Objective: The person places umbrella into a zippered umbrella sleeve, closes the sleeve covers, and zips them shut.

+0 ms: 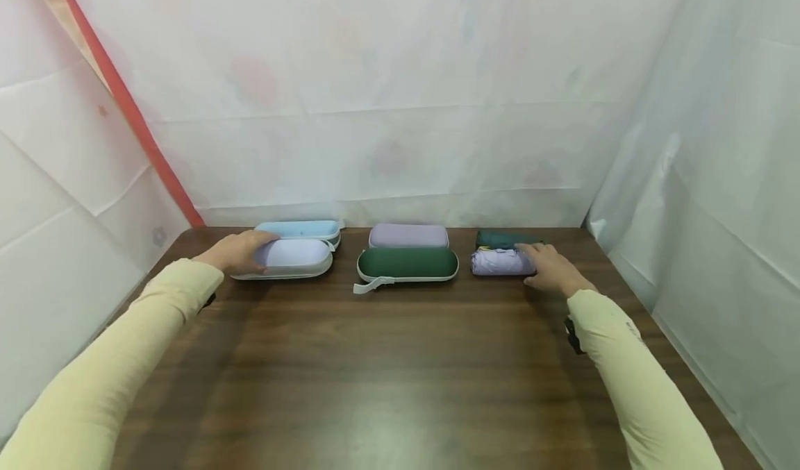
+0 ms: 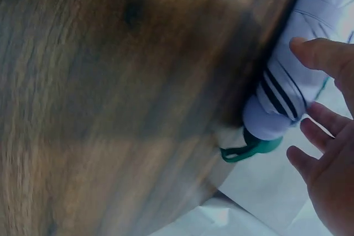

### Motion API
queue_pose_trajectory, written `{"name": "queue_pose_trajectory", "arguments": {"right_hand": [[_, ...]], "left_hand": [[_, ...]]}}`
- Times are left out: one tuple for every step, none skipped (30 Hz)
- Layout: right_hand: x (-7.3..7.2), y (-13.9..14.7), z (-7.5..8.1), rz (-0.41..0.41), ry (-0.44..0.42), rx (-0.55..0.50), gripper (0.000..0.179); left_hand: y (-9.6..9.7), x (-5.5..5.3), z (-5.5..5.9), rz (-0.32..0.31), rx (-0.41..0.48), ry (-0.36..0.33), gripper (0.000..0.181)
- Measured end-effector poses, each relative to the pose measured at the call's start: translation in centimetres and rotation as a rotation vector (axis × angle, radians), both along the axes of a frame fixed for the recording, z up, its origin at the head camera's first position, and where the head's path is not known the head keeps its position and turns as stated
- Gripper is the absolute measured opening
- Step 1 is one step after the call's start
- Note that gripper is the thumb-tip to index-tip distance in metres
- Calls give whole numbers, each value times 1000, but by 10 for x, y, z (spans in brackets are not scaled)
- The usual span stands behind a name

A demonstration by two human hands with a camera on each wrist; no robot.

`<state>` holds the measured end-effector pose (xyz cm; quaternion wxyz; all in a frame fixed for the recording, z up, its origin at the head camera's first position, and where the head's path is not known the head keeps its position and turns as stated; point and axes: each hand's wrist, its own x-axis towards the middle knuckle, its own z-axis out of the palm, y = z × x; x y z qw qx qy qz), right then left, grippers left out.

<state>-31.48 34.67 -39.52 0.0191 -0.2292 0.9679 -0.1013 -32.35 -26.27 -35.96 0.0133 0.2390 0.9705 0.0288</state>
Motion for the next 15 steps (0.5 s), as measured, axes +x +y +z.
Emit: {"name": "queue_pose_trajectory", "arguments": {"right_hand": [[0,0,-4,2,9,8,70],[-1,0,-9,1,18,16,69],[0,0,-13,-2,27,20,68],[1,0,-17,-8,36,22,67],[2,0,-19,-14,46,24,66],[2,1,-21,-22,57,26,65],[3,1,-23,-31,71,26,64],[3,2,-23,-36,86,28,63],[3,2,-23,-43,98,33,61],[3,2,-23,-48,111,38,60],[2,2,-22,-54,123,44,59],[2,2,-22,-61,131,54,59],[1,2,-21,-65,138,67,59],[0,0,-20,-67,144,79,60],[0,-1,-19,-72,144,92,61]], "left_hand": [[0,1,-2,-3,2,3,67],[0,2,-5,-6,3,7,66],[1,3,-7,-10,4,12,66],[2,3,-9,-11,4,14,65],[3,3,-10,-10,7,15,65],[5,4,-11,-8,4,17,65],[6,4,-11,-7,3,20,65],[8,3,-11,-4,3,18,66],[9,3,-10,-5,1,21,66],[10,2,-9,-5,1,23,66],[11,2,-7,-3,2,26,65],[11,1,-6,-6,5,30,65],[12,0,-4,-9,9,34,65],[12,-1,-3,-14,11,38,64],[12,-1,-2,-19,12,42,64]]}}
